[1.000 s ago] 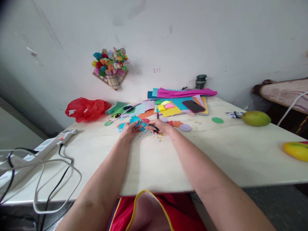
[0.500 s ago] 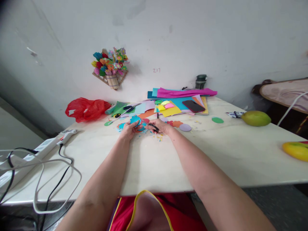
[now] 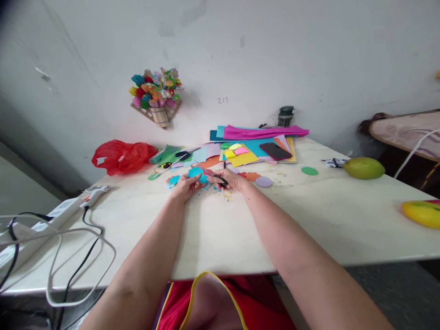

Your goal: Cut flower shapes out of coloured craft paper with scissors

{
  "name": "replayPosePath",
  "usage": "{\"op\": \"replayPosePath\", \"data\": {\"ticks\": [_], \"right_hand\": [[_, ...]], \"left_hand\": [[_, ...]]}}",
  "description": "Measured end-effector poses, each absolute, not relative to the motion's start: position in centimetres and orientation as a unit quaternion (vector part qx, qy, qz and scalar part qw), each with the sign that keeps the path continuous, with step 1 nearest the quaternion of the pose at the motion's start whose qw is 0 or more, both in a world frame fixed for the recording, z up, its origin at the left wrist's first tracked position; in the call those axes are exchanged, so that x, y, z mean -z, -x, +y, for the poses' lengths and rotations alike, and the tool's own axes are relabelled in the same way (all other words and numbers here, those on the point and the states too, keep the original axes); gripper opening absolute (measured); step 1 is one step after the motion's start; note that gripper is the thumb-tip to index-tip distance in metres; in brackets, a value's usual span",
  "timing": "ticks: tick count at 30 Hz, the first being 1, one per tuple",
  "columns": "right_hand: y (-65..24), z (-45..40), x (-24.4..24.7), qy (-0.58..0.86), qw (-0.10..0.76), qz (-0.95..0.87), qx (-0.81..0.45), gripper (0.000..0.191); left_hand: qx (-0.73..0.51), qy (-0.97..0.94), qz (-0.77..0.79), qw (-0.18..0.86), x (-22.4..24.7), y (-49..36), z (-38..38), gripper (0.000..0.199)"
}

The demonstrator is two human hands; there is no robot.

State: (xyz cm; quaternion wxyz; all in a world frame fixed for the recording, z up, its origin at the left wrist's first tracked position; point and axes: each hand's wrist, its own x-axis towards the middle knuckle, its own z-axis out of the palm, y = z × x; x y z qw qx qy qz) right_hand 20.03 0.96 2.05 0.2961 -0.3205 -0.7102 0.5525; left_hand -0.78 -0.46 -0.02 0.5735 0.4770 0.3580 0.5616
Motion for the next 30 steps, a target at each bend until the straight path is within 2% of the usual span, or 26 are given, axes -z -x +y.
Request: {"op": "replayPosePath", "data": {"ticks": [6, 13, 18, 30], "right_hand": [[-20.14, 0.76, -2.31, 0.327, 0.287, -0.715, -0.547, 0.035], [-20.22, 1.03, -2.01, 0.311, 0.280, -0.721, -0.552, 0.042], [-20.23, 1.27, -1.63, 0.300, 0.286, -0.721, -0.555, 0.042], [-20.10, 1.14, -1.82, 0.316, 0.273, -0.722, -0.551, 0.037]], "left_hand": [[-0.553, -0.490, 0.371, 0.563, -0.33, 0.52, -0.78, 0.044], [-0.557, -0.485, 0.361, 0.569, -0.58, 0.50, -1.03, 0.045], [-0.559, -0.473, 0.348, 0.585, -0.48, 0.55, -0.75, 0.038], [-0.587, -0.456, 0.356, 0.566, -0.11, 0.65, -0.35, 0.039]]}}
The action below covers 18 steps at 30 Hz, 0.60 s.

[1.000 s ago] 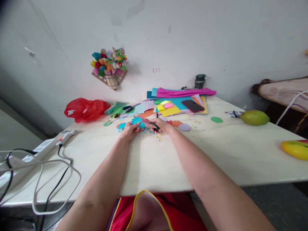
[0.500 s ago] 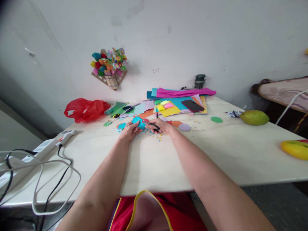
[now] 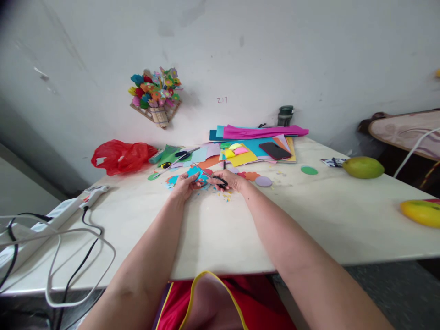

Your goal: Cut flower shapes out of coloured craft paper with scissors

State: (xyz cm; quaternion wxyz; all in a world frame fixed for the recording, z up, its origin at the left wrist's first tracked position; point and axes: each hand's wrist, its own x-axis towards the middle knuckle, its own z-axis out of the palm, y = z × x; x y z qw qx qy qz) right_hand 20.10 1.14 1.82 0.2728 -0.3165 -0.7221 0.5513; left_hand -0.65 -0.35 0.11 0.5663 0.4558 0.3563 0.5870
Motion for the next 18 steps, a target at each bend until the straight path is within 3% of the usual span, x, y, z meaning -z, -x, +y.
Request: {"op": "replayPosePath", "data": {"ticks": [18], "right_hand": [[-19.59, 0.60, -2.38, 0.345, 0.264, -0.714, -0.549, 0.038]], "left_hand": [[-0.612, -0.401, 0.352, 0.584, -0.33, 0.29, -0.53, 0.036]]}}
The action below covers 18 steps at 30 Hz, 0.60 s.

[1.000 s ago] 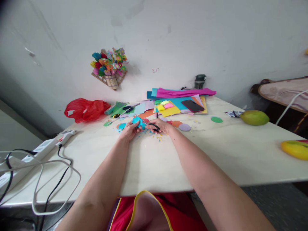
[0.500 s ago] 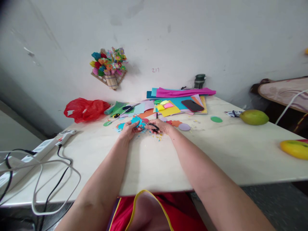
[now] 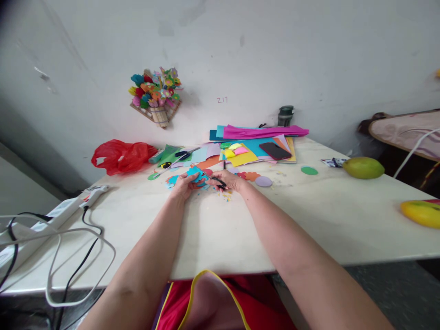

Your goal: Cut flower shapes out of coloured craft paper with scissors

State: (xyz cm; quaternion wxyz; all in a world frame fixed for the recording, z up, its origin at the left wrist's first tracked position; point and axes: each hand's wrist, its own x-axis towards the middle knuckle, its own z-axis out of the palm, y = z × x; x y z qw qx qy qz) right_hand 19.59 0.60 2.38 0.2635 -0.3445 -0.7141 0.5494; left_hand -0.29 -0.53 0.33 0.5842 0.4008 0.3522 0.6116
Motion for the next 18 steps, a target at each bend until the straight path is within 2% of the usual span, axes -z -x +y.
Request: {"op": "replayPosePath", "data": {"ticks": [10, 18], "right_hand": [[-19.39, 0.36, -2.53, 0.352, 0.279, -0.700, -0.555, 0.040], [-19.03, 0.51, -2.35, 0.382, 0.286, -0.676, -0.562, 0.031]], "left_hand": [[-0.611, -0.401, 0.350, 0.586, -0.23, 0.31, -0.34, 0.034], [-0.611, -0.400, 0.348, 0.588, -0.28, 0.34, -0.42, 0.035]]}}
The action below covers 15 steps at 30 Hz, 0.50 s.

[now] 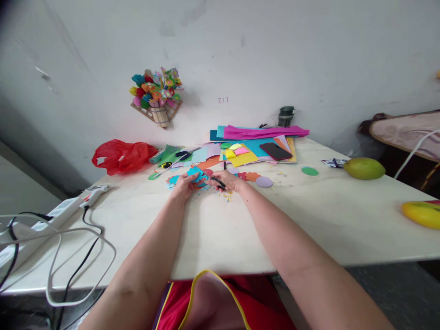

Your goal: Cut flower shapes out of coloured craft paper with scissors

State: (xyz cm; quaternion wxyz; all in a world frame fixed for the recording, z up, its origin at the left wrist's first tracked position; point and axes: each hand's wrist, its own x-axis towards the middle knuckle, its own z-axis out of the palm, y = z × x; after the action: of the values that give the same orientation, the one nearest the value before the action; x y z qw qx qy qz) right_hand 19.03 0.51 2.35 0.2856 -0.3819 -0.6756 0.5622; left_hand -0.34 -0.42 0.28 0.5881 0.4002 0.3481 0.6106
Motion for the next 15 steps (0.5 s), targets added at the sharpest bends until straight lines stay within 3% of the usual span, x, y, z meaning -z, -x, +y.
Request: {"op": "replayPosePath", "data": {"ticks": [15], "right_hand": [[-18.64, 0.92, -2.19, 0.322, 0.300, -0.651, -0.618, 0.034]], "left_hand": [[-0.615, -0.390, 0.349, 0.590, -0.39, 0.25, -0.42, 0.032]]}}
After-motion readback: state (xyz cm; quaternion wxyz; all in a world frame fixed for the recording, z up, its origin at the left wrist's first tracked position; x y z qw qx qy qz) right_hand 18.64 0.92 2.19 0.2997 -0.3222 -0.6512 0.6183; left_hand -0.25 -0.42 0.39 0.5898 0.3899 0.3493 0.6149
